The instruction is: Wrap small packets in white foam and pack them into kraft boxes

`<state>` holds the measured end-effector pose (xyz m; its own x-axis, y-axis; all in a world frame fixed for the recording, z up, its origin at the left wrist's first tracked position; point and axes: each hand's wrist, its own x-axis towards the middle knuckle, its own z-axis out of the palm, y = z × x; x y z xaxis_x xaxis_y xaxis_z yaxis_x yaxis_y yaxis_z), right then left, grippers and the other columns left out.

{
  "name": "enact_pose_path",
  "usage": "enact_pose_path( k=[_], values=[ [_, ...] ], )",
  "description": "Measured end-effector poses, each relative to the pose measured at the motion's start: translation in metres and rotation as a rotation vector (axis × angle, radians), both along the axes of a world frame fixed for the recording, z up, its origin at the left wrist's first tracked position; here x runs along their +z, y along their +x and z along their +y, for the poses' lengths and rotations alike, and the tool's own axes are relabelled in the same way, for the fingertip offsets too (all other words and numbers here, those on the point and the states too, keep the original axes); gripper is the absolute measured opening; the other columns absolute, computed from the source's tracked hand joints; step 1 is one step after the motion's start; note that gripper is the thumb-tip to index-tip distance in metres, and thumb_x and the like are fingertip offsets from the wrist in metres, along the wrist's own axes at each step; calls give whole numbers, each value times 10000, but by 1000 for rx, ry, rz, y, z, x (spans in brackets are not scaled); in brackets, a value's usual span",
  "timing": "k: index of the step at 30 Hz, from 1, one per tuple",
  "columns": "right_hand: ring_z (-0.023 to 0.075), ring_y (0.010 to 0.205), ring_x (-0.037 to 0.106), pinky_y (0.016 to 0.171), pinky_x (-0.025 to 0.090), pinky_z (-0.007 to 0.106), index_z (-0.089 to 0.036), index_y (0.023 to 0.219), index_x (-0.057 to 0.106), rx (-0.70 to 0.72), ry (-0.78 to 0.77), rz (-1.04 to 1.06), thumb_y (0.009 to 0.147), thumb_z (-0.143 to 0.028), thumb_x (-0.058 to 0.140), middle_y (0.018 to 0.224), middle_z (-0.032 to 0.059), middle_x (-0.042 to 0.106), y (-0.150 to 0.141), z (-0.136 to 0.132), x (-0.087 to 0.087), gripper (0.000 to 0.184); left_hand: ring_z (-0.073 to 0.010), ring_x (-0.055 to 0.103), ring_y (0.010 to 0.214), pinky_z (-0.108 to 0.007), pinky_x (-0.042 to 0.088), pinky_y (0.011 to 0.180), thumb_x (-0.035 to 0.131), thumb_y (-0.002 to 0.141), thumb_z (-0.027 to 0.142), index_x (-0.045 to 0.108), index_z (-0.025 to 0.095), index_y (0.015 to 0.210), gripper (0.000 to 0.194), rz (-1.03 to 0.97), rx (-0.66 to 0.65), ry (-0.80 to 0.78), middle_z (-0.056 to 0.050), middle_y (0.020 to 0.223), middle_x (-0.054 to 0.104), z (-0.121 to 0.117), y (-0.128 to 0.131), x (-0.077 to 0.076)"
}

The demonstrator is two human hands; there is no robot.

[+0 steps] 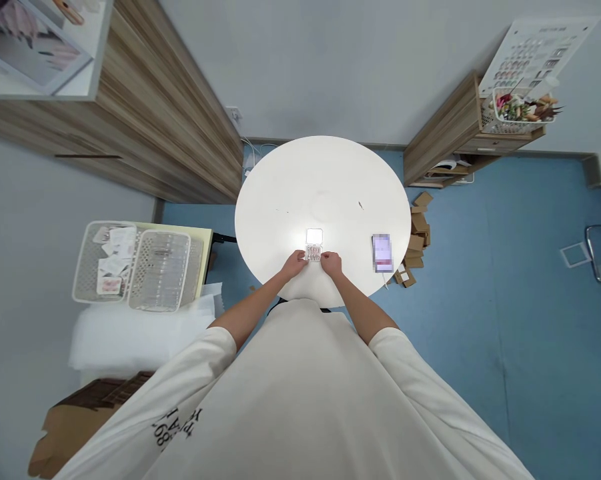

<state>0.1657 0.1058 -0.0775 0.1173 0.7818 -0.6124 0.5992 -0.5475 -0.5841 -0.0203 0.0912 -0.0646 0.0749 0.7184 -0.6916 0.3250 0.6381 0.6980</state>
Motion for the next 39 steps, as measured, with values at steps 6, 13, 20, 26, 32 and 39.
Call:
enact_pose_path(
  k=[6,13,20,26,32,39],
  values=[
    [210,1033,688,949,513,314,-218,1039,778,-2,-7,4,813,-220,528,1002,38,770,7,2,4,337,-258,572,1274,-347,462,1009,686,851,251,519,202,1341,520,17,-6,-11,-154,1455,550,3,-6,-2],
    [209,1093,663,1003,503,356,-214,1123,733,-81,-4,79,816,-260,555,1158,54,735,17,16,5,358,-244,601,1225,-349,480,975,650,842,201,553,210,1311,479,66,32,-3,-133,1406,589,23,-12,-17],
    [227,1213,599,1060,468,395,-210,1290,634,-207,62,252,841,-379,562,1374,90,628,7,52,2,485,-232,595,1245,-350,452,1029,631,805,133,591,179,1260,458,18,186,39,-146,1381,615,66,-8,-23],
    [221,1143,606,976,510,380,-230,1347,590,-287,0,398,801,-385,566,1304,70,647,2,61,-3,569,-228,602,1227,-351,484,986,587,782,82,556,196,1280,512,-68,208,-9,-135,1404,599,76,0,-17],
    [221,1126,607,912,509,344,-253,1238,629,-352,-35,513,842,-537,576,1257,63,650,-1,59,8,490,-247,603,1207,-349,492,966,639,744,102,483,207,1408,690,-50,187,-12,-139,1402,568,80,1,-9],
    [230,1180,596,972,471,349,-245,1274,606,-321,2,521,904,-651,468,1347,79,621,-5,59,31,566,-219,642,1108,-338,501,959,647,714,78,571,200,1317,620,-40,120,138,-115,1293,612,83,-4,-5]
  ],
)
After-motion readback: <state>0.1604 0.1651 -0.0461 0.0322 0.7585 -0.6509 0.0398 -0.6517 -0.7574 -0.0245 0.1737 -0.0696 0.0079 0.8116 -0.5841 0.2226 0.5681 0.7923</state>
